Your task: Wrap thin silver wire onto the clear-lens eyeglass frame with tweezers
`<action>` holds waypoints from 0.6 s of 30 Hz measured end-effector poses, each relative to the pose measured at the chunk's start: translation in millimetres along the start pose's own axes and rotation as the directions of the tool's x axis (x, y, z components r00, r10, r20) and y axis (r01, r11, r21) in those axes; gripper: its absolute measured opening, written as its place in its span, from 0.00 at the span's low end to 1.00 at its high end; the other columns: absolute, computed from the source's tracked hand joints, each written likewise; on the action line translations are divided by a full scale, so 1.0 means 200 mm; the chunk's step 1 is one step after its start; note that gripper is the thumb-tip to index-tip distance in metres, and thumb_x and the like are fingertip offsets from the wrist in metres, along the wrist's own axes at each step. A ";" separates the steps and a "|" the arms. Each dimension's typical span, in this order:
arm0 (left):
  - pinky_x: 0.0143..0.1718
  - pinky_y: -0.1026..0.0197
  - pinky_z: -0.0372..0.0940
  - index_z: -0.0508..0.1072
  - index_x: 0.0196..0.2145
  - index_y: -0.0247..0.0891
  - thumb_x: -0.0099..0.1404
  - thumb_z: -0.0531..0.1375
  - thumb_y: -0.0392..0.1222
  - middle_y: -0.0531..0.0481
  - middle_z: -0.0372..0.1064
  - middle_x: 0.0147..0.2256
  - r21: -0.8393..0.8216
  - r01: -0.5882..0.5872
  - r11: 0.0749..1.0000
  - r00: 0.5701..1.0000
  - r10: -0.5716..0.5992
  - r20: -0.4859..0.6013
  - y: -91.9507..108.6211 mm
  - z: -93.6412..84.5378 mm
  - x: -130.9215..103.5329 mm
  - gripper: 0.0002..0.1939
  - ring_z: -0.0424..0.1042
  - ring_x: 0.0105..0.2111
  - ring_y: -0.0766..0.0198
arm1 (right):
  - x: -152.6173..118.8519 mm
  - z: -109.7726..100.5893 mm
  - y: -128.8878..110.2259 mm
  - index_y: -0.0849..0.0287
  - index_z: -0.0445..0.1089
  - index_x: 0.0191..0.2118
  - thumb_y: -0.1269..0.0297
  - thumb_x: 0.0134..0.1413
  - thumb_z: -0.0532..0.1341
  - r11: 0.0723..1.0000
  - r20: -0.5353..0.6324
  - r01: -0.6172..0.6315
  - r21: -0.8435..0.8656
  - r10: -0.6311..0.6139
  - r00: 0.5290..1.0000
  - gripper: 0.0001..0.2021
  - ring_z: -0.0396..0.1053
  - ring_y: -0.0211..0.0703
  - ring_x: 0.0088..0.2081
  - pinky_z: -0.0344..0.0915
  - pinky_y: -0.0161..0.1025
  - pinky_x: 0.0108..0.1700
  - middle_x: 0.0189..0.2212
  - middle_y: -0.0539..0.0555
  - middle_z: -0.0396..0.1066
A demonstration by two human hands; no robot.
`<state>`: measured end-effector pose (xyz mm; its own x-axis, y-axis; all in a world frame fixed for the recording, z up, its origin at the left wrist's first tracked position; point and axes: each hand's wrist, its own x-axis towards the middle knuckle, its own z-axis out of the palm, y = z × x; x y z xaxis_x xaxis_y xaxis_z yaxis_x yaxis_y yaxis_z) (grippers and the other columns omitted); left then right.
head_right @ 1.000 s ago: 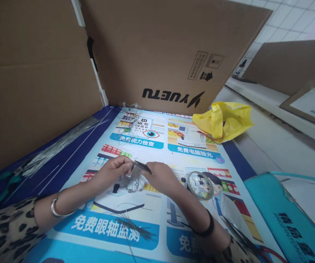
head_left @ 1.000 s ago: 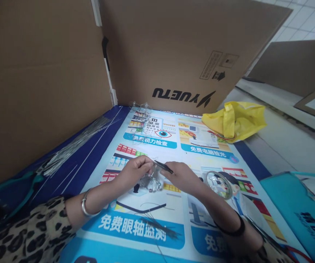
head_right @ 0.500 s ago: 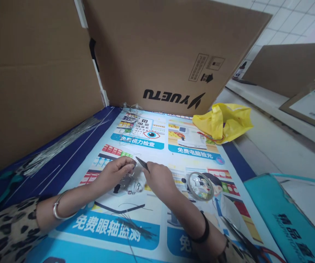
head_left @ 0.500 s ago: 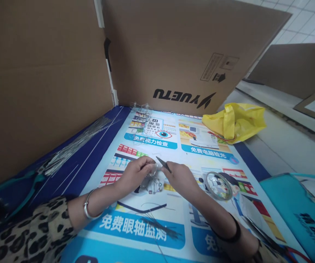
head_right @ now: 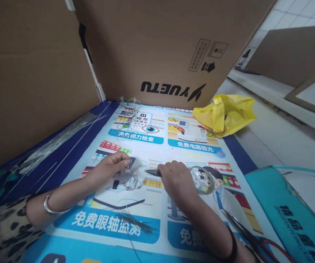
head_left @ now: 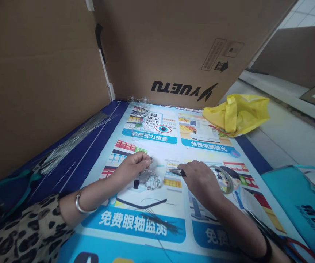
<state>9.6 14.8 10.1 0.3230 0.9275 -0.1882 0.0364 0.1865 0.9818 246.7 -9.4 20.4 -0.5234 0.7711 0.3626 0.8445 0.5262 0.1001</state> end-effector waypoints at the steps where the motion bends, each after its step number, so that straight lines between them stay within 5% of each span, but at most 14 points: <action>1: 0.22 0.67 0.53 0.65 0.29 0.37 0.59 0.57 0.46 0.56 0.61 0.23 0.014 -0.014 1.000 1.000 0.014 0.000 0.00 0.00 0.00 0.09 0.57 0.20 0.72 | 0.00 -0.01 0.00 0.60 0.70 0.33 0.75 0.52 0.54 0.999 -0.008 0.051 0.013 -0.051 0.999 0.09 0.59 0.42 0.28 0.49 0.37 0.33 0.23 0.52 0.66; 5: 0.24 0.67 0.54 0.64 0.29 0.36 0.63 0.54 0.46 0.54 0.62 0.26 0.063 -0.112 0.992 0.994 0.112 0.002 -0.02 0.00 -0.01 0.10 0.57 0.22 0.72 | 0.01 -0.07 -0.04 0.59 0.69 0.32 0.76 0.53 0.53 0.980 0.022 0.192 0.052 -0.193 0.981 0.09 0.56 0.41 0.27 0.48 0.38 0.32 0.22 0.51 0.65; 18: 0.20 0.68 0.54 0.63 0.30 0.37 0.61 0.56 0.46 0.54 0.65 0.28 -0.007 -0.046 0.999 0.999 0.046 -0.016 0.03 0.00 -0.02 0.10 0.58 0.18 0.74 | 0.01 -0.05 -0.04 0.58 0.69 0.32 0.76 0.51 0.54 0.990 0.099 0.142 0.018 -0.143 0.985 0.09 0.56 0.41 0.27 0.46 0.38 0.31 0.22 0.51 0.65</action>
<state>8.8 11.7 17.2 0.3087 0.9403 -0.1432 0.0152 0.1456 0.9892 240.1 -15.4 30.5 -0.6478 0.7192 0.2513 0.7592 0.6369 0.1342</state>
